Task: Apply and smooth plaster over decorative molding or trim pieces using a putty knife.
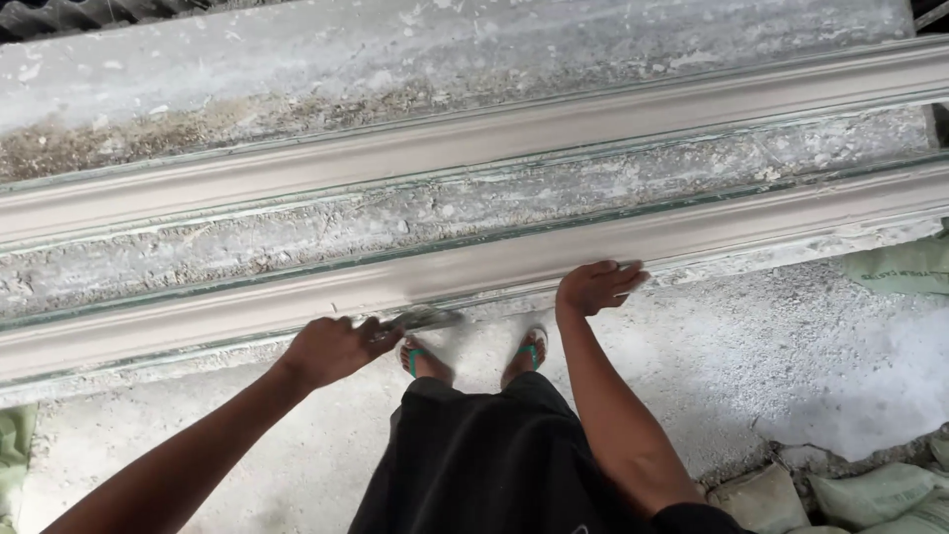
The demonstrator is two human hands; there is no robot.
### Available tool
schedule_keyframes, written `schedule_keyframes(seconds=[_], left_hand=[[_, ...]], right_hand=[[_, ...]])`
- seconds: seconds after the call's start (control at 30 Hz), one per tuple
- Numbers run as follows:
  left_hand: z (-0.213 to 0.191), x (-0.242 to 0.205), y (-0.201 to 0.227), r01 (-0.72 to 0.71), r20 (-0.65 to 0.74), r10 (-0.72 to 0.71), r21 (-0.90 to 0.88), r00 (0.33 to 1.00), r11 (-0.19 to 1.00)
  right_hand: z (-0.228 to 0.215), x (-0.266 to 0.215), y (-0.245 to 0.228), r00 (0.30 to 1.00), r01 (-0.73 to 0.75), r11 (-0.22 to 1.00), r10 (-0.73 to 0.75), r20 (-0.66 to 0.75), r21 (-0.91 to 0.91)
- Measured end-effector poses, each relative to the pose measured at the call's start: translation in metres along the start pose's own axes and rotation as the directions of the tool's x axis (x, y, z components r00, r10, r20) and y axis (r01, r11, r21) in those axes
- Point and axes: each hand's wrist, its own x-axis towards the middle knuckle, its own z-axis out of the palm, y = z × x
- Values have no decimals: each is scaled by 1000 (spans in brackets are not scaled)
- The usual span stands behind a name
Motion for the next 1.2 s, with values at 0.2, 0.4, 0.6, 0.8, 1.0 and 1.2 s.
schedule_keyframes(seconds=[0.2, 0.4, 0.6, 0.8, 1.0, 1.2], left_hand=[[9, 89, 40, -20, -93, 14, -69, 996, 997], [24, 17, 3, 21, 224, 4, -106, 975, 994], [18, 113, 37, -50, 30, 52, -60, 998, 997], [9, 83, 49, 58, 34, -56, -52, 998, 997], [26, 58, 33, 28, 36, -29, 28, 999, 999], [23, 123, 51, -46, -60, 48, 35, 997, 998]], right_hand=[[36, 26, 104, 931, -5, 994, -37, 364, 113], [-67, 120, 129, 862, 246, 968, -244, 444, 54], [17, 245, 209, 939, 154, 982, -112, 326, -105], [32, 214, 106, 972, -184, 967, 152, 180, 177], [32, 213, 96, 962, -273, 941, 264, 68, 202], [8, 201, 68, 969, -249, 946, 243, 53, 206]])
